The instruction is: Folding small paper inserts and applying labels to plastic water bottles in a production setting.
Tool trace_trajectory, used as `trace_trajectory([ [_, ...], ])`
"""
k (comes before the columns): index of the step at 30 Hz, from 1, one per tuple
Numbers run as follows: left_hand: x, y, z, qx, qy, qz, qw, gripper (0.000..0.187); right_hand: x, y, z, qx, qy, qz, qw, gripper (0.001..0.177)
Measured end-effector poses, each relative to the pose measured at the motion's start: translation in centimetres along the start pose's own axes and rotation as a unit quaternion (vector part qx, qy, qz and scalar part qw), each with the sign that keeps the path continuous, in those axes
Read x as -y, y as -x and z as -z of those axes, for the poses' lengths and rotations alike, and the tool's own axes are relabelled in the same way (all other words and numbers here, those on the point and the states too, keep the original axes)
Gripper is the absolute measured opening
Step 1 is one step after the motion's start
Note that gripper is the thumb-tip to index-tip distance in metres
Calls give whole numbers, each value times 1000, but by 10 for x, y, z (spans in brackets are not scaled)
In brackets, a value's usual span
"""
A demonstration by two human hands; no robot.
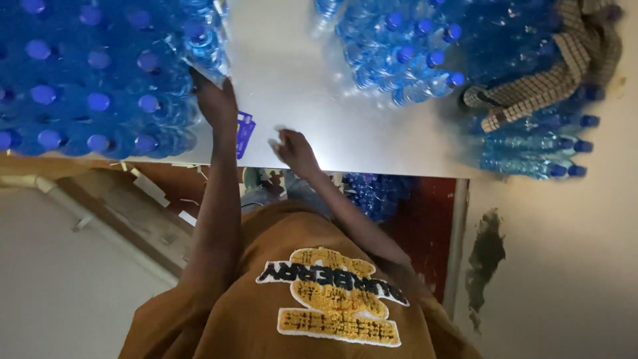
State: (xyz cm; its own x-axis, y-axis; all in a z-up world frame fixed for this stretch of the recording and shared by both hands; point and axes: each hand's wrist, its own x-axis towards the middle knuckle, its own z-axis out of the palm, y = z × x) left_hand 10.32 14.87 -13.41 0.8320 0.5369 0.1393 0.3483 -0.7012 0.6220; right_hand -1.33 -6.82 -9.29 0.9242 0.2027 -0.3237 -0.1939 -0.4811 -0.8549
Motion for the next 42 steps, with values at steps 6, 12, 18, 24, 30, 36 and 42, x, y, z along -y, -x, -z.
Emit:
trace_trajectory([
  [6, -14, 41, 50, 118, 90, 52, 987, 66, 16, -93, -42, 1, 198, 66, 978, 46],
  [12, 18, 53, 76, 177, 135, 85, 971, 51, -9, -119, -54, -32, 237, 46, 970, 12],
  [18, 17, 41, 75, 184, 269, -3, 945, 26, 92, -48, -2, -24, 26, 46, 998, 4],
  [24, -58, 45, 97, 453, 486, 88, 742, 36, 90, -21, 34, -61, -129, 118, 983, 14],
  [30, -64, 44, 61, 308, 524, 89, 789, 27, 85, 1, 41, -137, -339, 60, 929, 44],
  [36, -127, 66, 125, 346, 510, 16, 787, 36, 116, 19, 49, -183, -247, 112, 945, 16],
  [42, -145, 80, 165, 288, 548, 33, 785, 31, 120, 25, 41, -167, -240, 104, 951, 10],
])
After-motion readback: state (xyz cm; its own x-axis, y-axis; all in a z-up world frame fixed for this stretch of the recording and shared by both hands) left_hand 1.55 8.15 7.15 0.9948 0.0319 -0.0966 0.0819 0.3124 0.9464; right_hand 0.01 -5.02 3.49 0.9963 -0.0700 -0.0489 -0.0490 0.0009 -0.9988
